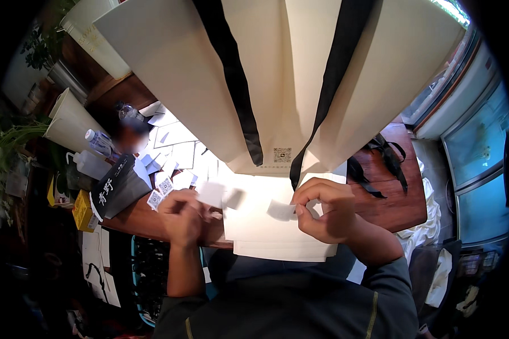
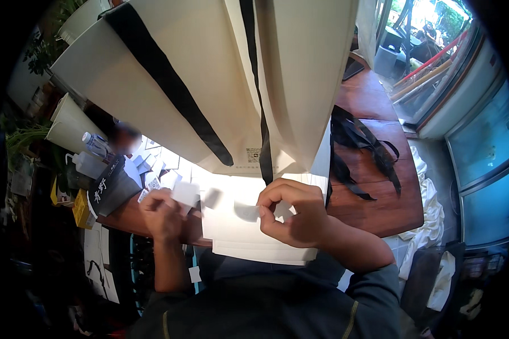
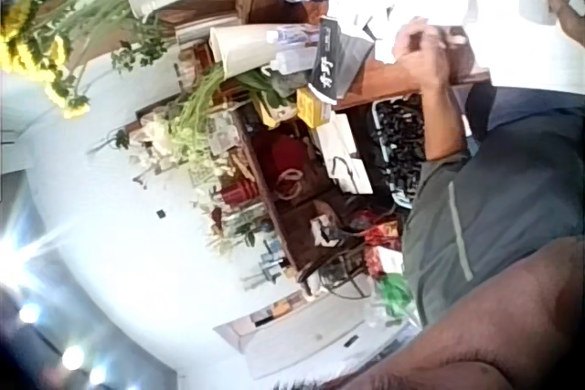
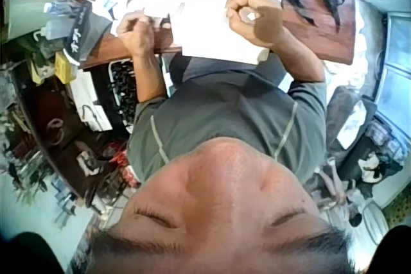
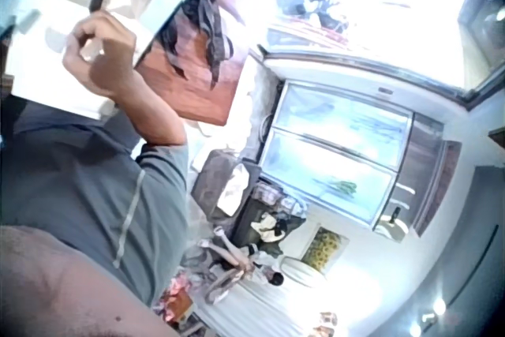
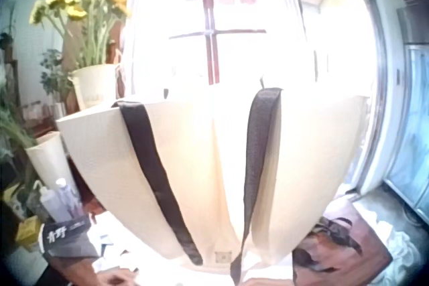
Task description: The person folds white paper bags and adheres stickers to their bottom and front surfaces by hand.
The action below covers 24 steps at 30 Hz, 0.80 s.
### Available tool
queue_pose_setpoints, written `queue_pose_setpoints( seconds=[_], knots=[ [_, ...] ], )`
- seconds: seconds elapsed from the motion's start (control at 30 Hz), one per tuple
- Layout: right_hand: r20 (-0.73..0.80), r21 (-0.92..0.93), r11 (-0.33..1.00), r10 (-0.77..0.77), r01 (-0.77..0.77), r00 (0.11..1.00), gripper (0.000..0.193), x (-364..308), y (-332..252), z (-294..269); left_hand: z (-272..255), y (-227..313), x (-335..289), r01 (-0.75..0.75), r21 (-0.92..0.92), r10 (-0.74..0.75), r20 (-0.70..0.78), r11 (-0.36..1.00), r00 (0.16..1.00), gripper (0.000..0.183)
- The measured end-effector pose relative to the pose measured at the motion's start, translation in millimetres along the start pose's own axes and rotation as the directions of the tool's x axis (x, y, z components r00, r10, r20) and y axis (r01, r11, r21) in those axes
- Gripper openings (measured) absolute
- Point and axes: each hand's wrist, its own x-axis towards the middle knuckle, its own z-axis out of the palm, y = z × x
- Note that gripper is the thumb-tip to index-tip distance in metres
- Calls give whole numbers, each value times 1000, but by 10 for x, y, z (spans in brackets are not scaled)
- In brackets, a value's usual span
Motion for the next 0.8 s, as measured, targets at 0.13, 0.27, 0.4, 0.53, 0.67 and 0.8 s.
queue_pose_setpoints(
  seconds=[0.13, 0.27, 0.4, 0.53, 0.67, 0.8],
  knots=[
    [-62, 9, 994, -108, 109, 992, 22, -14, -20, 86, -142, 6, 280, 205, 558, 78, -441, 804, 894, 12],
    [-67, -160, 916, -381, 367, 922, 27, -4, 64, 99, 200, 253, 4, 235, 550, -94, -272, 801, 958, 16],
    [102, -257, 745, -613, 616, 784, 27, 32, -10, -3, 709, 524, -79, 615, 52, -600, 299, 787, 742, 22],
    [186, -251, 688, -656, 681, 731, 21, 56, -25, -50, 797, 438, 1, 674, 69, -631, 432, 735, 644, 10],
    [222, -268, 658, -669, 704, 709, 22, 59, -35, -93, 768, 496, 10, 669, 46, -628, 397, 742, 669, 1],
    [84, 176, 899, -419, 401, 904, 31, 60, -175, -269, 787, 345, -122, 465, 66, -469, 179, 883, 865, 2]
  ],
)
